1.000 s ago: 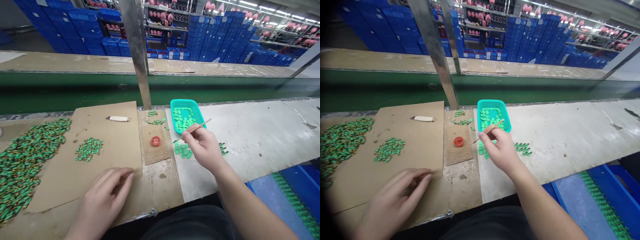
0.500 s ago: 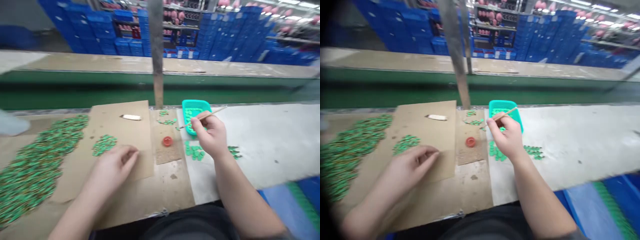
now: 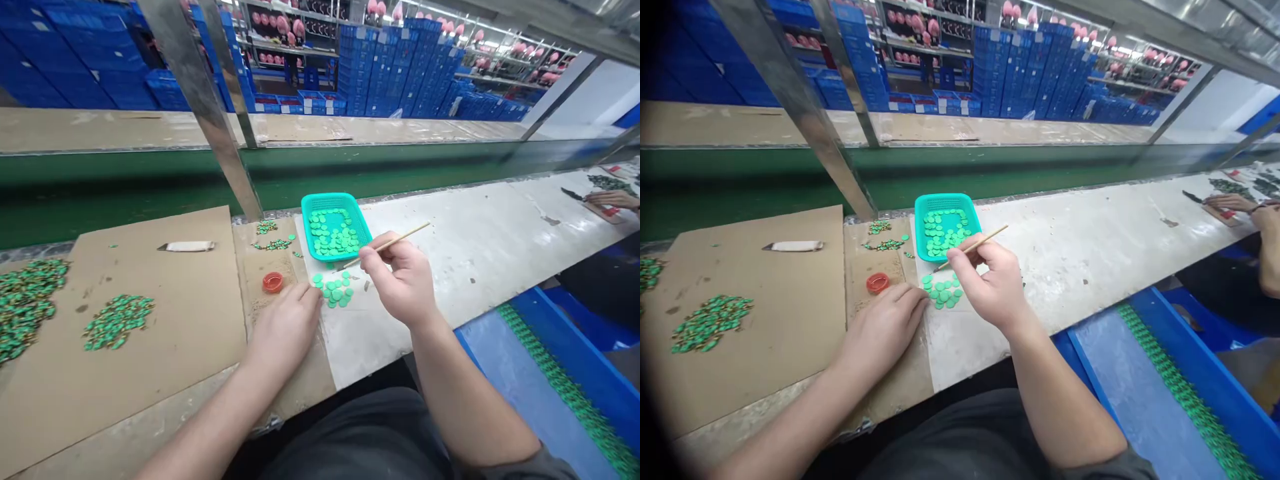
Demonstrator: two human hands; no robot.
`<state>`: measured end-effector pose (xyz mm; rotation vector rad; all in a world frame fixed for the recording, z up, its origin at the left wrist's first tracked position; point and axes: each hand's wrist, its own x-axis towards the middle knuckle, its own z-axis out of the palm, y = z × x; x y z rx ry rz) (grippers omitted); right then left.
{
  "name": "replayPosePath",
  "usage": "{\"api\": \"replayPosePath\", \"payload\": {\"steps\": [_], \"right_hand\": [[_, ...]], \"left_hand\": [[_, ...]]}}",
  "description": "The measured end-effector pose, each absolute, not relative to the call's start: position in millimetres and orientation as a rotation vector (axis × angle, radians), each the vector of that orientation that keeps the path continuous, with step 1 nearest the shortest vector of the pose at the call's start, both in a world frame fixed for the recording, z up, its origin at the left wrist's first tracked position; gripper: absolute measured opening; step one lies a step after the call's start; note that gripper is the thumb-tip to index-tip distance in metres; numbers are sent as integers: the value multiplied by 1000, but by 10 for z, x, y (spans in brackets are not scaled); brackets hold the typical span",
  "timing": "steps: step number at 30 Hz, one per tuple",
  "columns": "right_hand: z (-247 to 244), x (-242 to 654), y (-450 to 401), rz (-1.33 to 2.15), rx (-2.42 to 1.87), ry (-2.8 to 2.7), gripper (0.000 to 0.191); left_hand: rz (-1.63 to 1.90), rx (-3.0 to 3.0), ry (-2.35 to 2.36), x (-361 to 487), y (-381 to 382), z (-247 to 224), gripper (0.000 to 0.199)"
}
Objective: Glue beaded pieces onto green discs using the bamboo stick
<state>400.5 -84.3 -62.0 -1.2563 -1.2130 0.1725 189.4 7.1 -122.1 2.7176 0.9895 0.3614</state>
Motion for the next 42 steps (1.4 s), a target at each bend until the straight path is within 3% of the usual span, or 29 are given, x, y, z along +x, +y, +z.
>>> {"api": "replayPosePath", "payload": {"steps": [5, 19, 22, 28, 42], "right_hand": [[-678, 3997, -951, 249, -1273, -1166, 20], [-633, 3752, -430, 429, -1255, -1329, 23], [-596, 3642, -237, 394, -1249, -1404, 24], [-730, 3453, 75, 144, -1335, -1650, 45], [-990, 3344, 135, 77, -1442, -1861, 40]], "left_hand": [[405, 2676, 1041, 1410, -75, -1276, 36], [745, 2596, 920, 1046, -279, -1453, 26], [827, 2615, 825, 902, -341, -1392, 19], [902, 2805, 683, 796, -444, -1450, 27], [1108, 2610, 815, 874, -539, -1797, 25]]}}
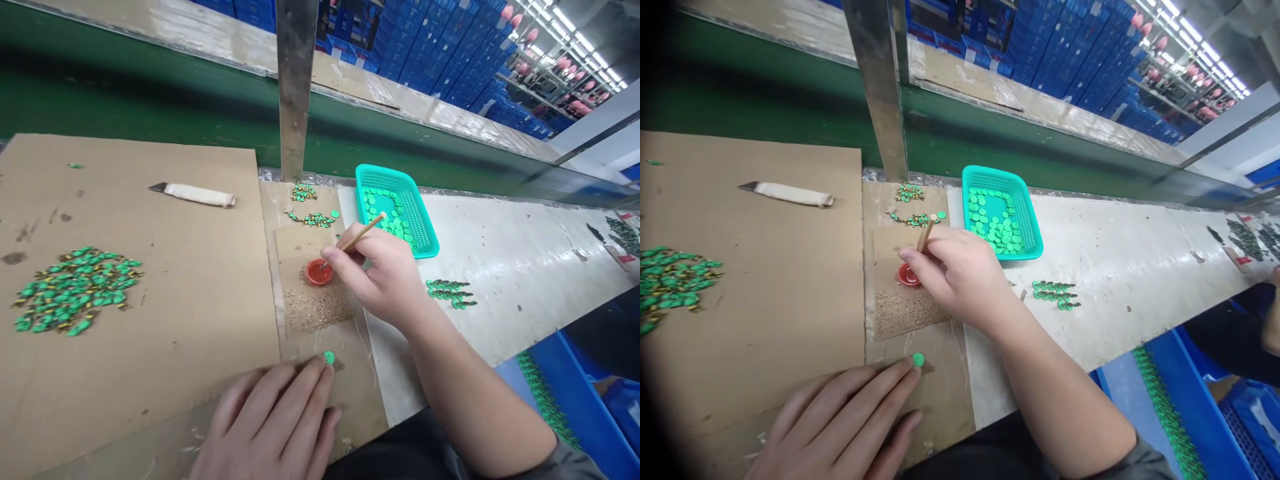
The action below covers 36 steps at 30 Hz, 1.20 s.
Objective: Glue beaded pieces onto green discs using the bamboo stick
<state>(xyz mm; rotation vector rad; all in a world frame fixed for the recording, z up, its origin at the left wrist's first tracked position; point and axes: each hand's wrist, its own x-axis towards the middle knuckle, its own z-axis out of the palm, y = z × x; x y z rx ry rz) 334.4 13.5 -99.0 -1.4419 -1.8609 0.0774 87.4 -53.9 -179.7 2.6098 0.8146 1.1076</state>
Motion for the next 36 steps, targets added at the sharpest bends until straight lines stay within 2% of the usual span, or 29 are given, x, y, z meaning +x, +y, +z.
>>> {"api": "replayPosePath", "payload": {"steps": [18, 25, 31, 36], "right_hand": [[-921, 3342, 99, 29, -1393, -1809, 42], [-924, 3283, -387, 75, -1441, -1619, 23], [-1217, 3233, -500, 83, -1429, -1697, 22], [-1216, 3201, -606, 189, -1408, -1625, 17]], "left_hand": [[978, 2724, 710, 802, -459, -1636, 28], [939, 2747, 668, 800, -456, -1616, 30], [898, 2764, 686, 804, -491, -1624, 34], [909, 2742, 687, 818, -499, -1604, 33]]}}
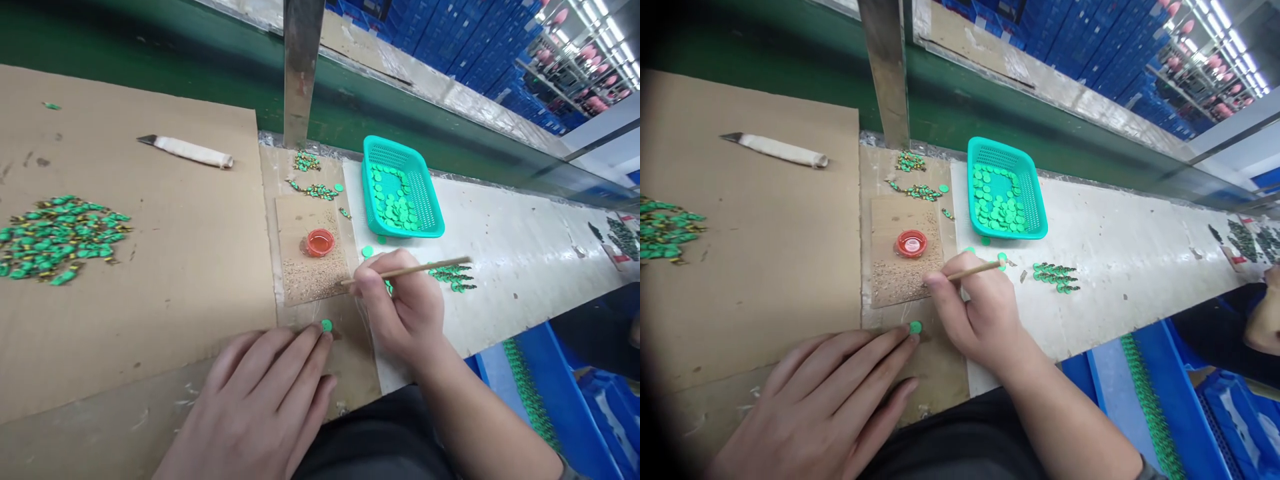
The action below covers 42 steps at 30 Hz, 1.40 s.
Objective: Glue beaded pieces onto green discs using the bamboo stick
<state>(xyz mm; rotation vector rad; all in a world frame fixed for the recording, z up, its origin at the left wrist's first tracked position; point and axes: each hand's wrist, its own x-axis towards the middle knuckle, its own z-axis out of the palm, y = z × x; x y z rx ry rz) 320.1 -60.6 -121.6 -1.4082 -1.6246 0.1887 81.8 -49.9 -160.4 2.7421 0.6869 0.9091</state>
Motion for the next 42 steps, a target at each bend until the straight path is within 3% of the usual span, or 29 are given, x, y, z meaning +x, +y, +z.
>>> {"api": "replayPosePath", "payload": {"steps": [23, 31, 42], "right_hand": [[-1434, 3073, -922, 274, -1167, -1676, 12], [-1482, 3076, -918, 213, -1241, -1546, 14], [-1482, 3073, -902, 182, -1288, -1516, 12]], "left_hand": [[748, 2669, 729, 678, -660, -1775, 25], [790, 2600, 802, 689, -719, -1825, 42], [786, 2621, 788, 672, -700, -1830, 42]]}}
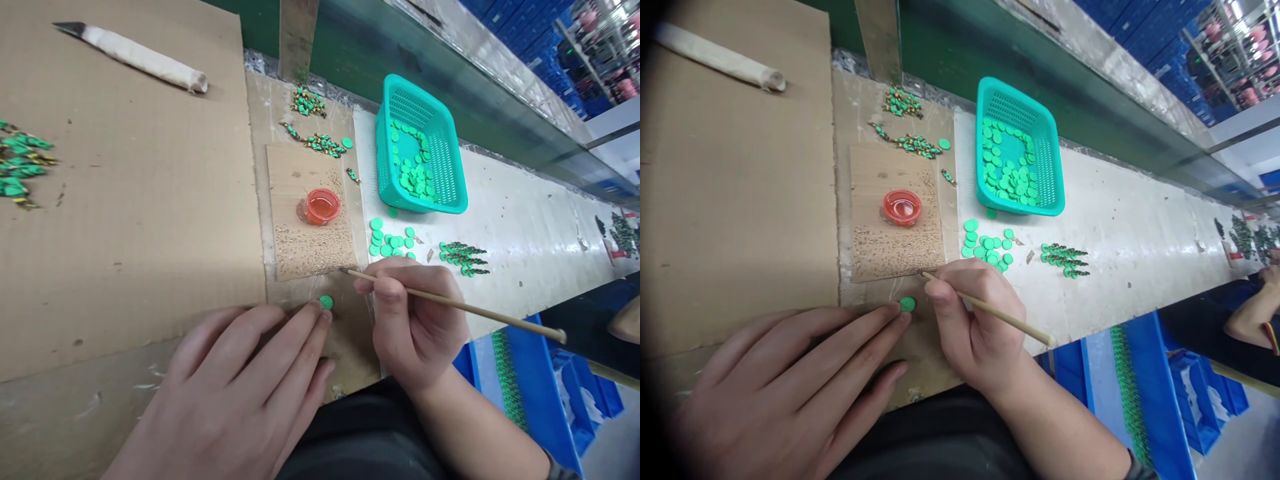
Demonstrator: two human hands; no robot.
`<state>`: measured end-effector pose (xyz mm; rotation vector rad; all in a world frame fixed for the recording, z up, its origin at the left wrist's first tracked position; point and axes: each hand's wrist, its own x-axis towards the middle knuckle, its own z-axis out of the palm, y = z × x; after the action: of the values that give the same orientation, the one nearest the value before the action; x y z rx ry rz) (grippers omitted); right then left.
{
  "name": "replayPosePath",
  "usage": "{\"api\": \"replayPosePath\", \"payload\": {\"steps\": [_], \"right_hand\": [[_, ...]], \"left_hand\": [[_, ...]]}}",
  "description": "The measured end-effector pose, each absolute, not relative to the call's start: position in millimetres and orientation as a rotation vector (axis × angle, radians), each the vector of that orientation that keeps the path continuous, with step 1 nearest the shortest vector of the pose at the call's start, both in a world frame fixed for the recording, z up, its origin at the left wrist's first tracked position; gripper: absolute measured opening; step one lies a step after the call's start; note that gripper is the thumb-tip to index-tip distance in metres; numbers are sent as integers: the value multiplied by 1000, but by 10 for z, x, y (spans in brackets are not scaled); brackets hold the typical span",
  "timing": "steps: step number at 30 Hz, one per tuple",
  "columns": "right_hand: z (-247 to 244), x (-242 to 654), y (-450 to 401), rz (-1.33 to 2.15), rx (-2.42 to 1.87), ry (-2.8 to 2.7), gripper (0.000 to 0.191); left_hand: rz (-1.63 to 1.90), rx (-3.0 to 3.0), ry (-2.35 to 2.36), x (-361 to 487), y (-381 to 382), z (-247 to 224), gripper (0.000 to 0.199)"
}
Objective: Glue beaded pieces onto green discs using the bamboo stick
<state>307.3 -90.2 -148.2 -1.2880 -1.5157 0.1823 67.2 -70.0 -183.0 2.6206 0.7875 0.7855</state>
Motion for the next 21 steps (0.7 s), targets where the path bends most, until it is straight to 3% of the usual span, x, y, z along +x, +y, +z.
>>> {"api": "replayPosePath", "payload": {"steps": [21], "right_hand": [[-1440, 3077, -924, 297, -1149, -1659, 16]], "left_hand": [[759, 2663, 787, 657, -711, -1850, 42]]}}
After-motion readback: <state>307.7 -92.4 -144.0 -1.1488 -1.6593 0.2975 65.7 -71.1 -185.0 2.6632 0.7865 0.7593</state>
